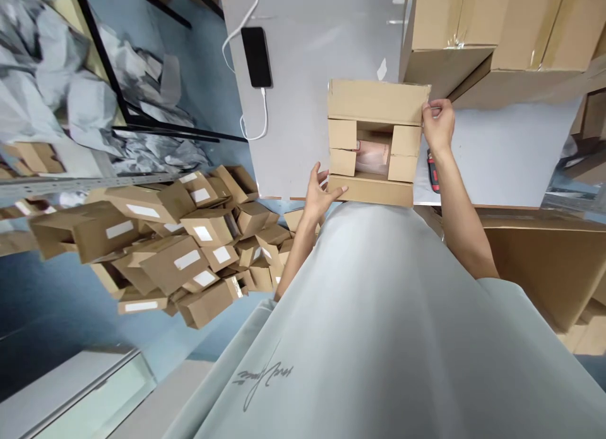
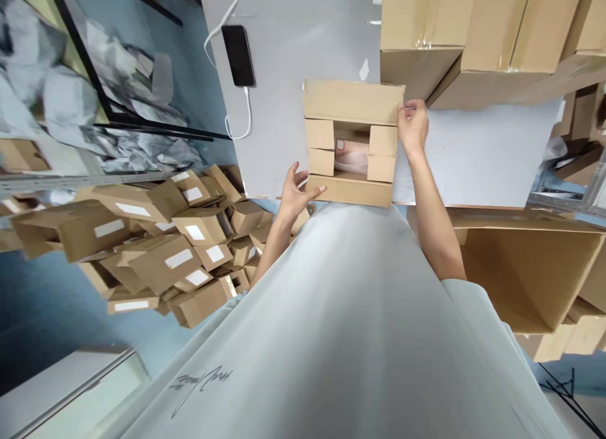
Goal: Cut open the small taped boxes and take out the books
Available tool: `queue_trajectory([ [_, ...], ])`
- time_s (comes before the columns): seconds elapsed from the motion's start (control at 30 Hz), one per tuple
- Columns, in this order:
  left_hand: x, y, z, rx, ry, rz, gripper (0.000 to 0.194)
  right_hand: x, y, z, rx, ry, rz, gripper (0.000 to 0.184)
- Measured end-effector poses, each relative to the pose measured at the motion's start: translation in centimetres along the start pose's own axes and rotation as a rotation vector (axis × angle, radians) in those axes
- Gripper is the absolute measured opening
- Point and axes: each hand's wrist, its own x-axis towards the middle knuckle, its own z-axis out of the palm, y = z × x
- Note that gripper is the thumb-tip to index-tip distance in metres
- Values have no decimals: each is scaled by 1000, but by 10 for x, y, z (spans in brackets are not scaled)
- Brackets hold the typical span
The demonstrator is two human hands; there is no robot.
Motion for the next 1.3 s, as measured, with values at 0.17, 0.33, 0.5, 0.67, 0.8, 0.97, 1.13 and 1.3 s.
queue_trajectory([
  [0.17, 22, 58, -4, 380, -63, 413, 90, -77, -44, -16, 113, 239, 182, 50],
  [0.33, 59, 96, 25, 678, -423, 533, 81, -120, -84, -16, 7, 23, 124, 45],
  [0.5, 68, 98, 43, 937, -448, 523, 95, -108, -100, -14, -186, -235, -165, 48],
  [0.67, 59, 94, 30, 964, -406, 587, 60, -93, -124, -2, -400, -424, -233, 58],
  [0.8, 47, 93, 1, 902, -380, 675, 50, -102, -126, -1, -462, -336, -178, 60],
  [0.97, 33, 96, -45, 816, -293, 645, 55, -127, -81, -23, -380, -112, -150, 56],
  [1.13, 24, 104, -59, 838, -246, 603, 42, -133, -50, -30, -216, -45, -84, 63],
  [1.3, 17, 121, -25, 814, -236, 684, 37, -137, -58, -15, -140, -40, -139, 64],
])
